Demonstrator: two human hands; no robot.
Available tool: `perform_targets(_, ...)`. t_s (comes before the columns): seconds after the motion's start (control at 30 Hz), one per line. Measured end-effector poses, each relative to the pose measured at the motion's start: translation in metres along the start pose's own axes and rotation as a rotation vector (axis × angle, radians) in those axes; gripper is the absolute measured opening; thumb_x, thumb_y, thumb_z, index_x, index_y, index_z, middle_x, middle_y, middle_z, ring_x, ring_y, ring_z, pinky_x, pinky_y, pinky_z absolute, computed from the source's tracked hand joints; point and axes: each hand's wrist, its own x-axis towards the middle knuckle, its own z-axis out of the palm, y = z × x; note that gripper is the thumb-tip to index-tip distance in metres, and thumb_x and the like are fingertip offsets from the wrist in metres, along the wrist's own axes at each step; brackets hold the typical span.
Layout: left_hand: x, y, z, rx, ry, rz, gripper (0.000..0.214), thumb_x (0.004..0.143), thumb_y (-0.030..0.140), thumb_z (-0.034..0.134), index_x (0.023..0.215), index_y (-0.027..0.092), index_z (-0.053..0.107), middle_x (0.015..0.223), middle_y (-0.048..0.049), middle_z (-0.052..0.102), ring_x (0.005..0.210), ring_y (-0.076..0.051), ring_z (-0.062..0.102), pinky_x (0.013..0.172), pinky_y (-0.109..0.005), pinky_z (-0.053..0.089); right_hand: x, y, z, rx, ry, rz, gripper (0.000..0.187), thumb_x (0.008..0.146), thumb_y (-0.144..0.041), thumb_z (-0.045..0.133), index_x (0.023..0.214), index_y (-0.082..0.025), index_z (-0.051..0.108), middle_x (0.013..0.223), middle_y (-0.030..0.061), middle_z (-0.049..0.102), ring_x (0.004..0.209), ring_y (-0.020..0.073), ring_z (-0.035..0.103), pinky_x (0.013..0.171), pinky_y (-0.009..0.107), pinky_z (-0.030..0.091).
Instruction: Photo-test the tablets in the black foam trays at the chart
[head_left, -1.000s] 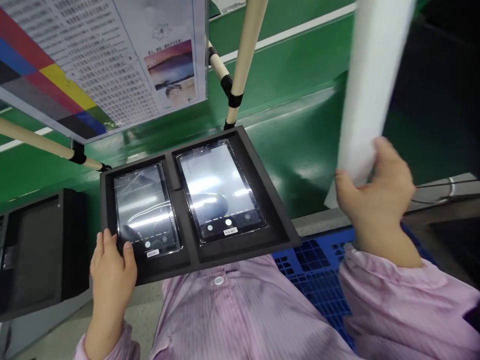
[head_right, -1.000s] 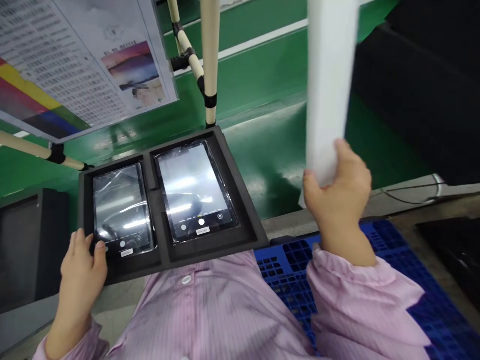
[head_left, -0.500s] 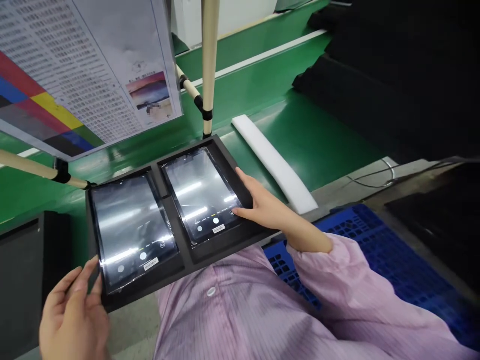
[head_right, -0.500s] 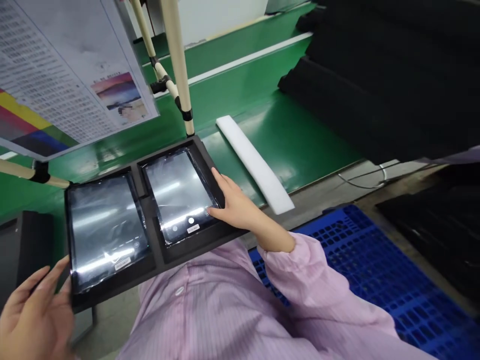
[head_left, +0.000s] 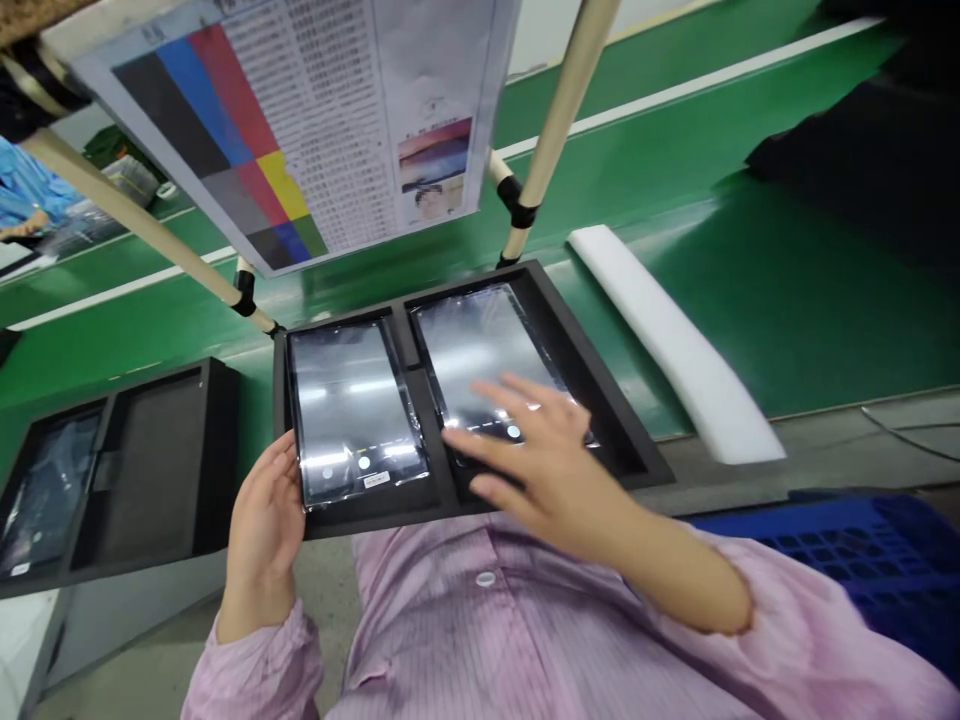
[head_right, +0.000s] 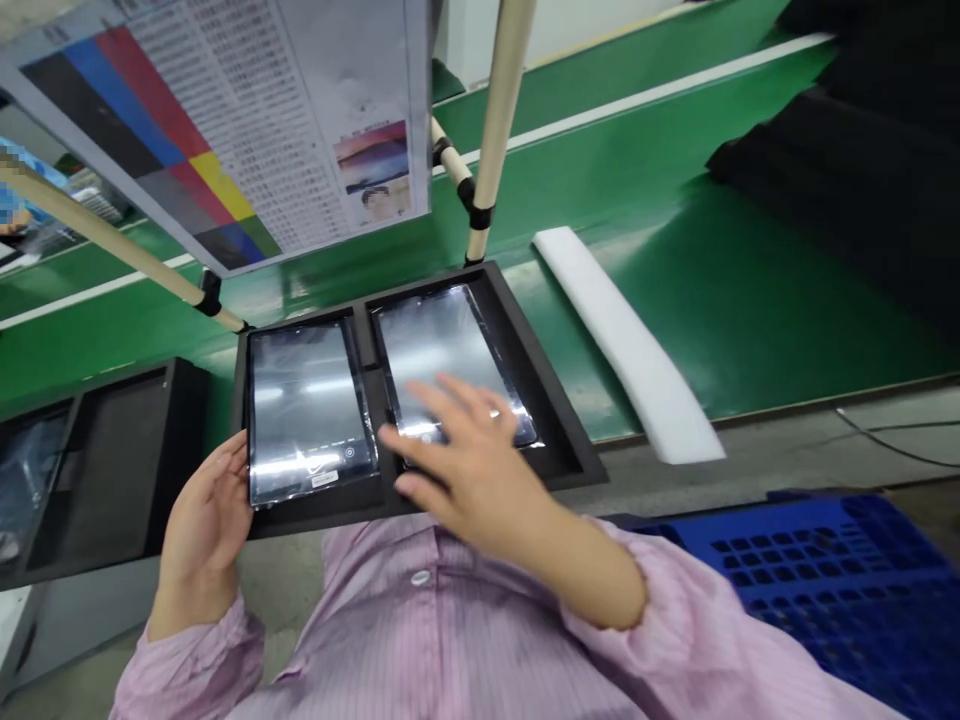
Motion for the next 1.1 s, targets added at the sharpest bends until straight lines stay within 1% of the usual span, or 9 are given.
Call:
perform_targets(0.13, -0.001, -0.001, -0.002, -0.031, -0.033, -0.013, 0.04, 0.069, 0.031, 0.08, 0.105, 0.015, 0.074, 0.107, -0.0105, 0.075, 0.094, -0.02, 0.07, 0.079, -0.029, 0.056, 0.007, -0.043, 0.032, 0.059, -0.017, -0.135, 0.035, 0.103, -0.049, 0.045, 0.119, -0.031, 0.071, 0.14, 0.0022, 0.059, 0.138, 0.028, 0.038, 0.115, 0.049, 0.014)
perform_targets(0.27, 0.002, 0.001, -0.002, -0.072, -0.066, -0.02, 0.037, 0.068, 0.028, 0.081, 0.102, 0.016, 0.074, 0.097, -0.0064, 0.076, 0.082, -0.017, 0.07, 0.07, -0.024, 0.056, 0.01, -0.044, 0.049, 0.029, -0.025, -0.089, 0.038, 0.104, -0.048, 0.043, 0.12, -0.028, 0.071, 0.137, 0.0035, 0.061, 0.137, 0.0285, 0.037, 0.115, 0.05, 0.01)
perform_targets(0.37, 0.003, 0.002, 0.001, -0.109, -0.11, -0.075, 0.032, 0.076, 0.028, 0.077, 0.106, 0.017, 0.075, 0.1, -0.0049, 0.076, 0.079, -0.016, 0.071, 0.067, -0.022, 0.057, 0.009, -0.04, 0.047, 0.092, -0.02, -0.104, 0.042, 0.105, -0.05, 0.038, 0.125, -0.03, 0.069, 0.138, 0.005, 0.059, 0.136, 0.0294, 0.037, 0.112, 0.052, 0.015)
perform_targets(0.53, -0.003, 0.002, 0.011, -0.125, -0.129, -0.145, 0.033, 0.09, 0.029, 0.067, 0.123, 0.025, 0.071, 0.129, -0.0037, 0.07, 0.102, -0.017, 0.071, 0.079, -0.024, 0.06, 0.008, -0.039, 0.043, 0.194, 0.062, -0.038, 0.044, 0.106, -0.045, 0.034, 0.128, -0.028, 0.067, 0.134, 0.0123, 0.055, 0.128, 0.0307, 0.043, 0.097, 0.051, 0.033)
perform_targets(0.73, -0.013, 0.004, 0.012, -0.196, -0.11, 0.028, 0.049, 0.071, 0.031, 0.086, 0.117, 0.022, 0.074, 0.114, -0.008, 0.077, 0.094, -0.023, 0.075, 0.078, -0.028, 0.062, 0.029, -0.035, 0.029, 0.262, -0.026, 0.042, 0.043, 0.103, -0.04, 0.041, 0.134, -0.02, 0.063, 0.14, 0.0204, 0.052, 0.131, 0.0357, 0.045, 0.1, 0.061, 0.037)
perform_targets(0.83, -0.023, 0.01, 0.004, -0.255, -0.141, 0.089, 0.053, 0.066, 0.033, 0.09, 0.116, 0.026, 0.074, 0.112, -0.0062, 0.077, 0.093, -0.024, 0.075, 0.078, -0.031, 0.063, 0.044, -0.034, 0.017, 0.511, -0.076, 0.18, 0.061, 0.101, -0.051, 0.044, 0.152, -0.017, 0.043, 0.144, 0.0219, 0.051, 0.131, 0.0344, 0.049, 0.105, 0.06, 0.041)
perform_targets(0.93, -0.032, 0.014, 0.002, -0.294, -0.249, 0.141, 0.053, 0.07, 0.034, 0.087, 0.121, 0.032, 0.071, 0.115, -0.0045, 0.076, 0.094, -0.023, 0.074, 0.079, -0.031, 0.062, 0.057, -0.041, 0.011, 0.922, 0.007, 0.164, 0.072, 0.1, -0.06, 0.044, 0.157, -0.019, 0.031, 0.141, 0.0172, 0.057, 0.123, 0.0275, 0.059, 0.107, 0.049, 0.047)
perform_targets(1.03, -0.035, 0.015, 0.01, -0.275, -0.334, 0.2, 0.054, 0.076, 0.034, 0.082, 0.127, 0.034, 0.067, 0.119, -0.0047, 0.074, 0.098, -0.022, 0.073, 0.081, -0.031, 0.061, 0.068, -0.049, 0.011, 1.205, 0.189, 0.181, 0.067, 0.098, -0.065, 0.045, 0.15, -0.023, 0.044, 0.142, 0.0126, 0.058, 0.131, 0.026, 0.055, 0.112, 0.044, 0.044)
perform_targets(1.1, -0.032, 0.011, 0.02, -0.279, -0.304, 0.294, 0.049, 0.079, 0.033, 0.079, 0.126, 0.033, 0.067, 0.124, -0.0046, 0.072, 0.105, -0.022, 0.07, 0.086, -0.032, 0.06, 0.075, -0.051, 0.015, 1.363, 0.201, 0.268, 0.064, 0.096, -0.069, 0.046, 0.139, -0.024, 0.057, 0.133, 0.011, 0.065, 0.131, 0.0267, 0.056, 0.11, 0.044, 0.046)
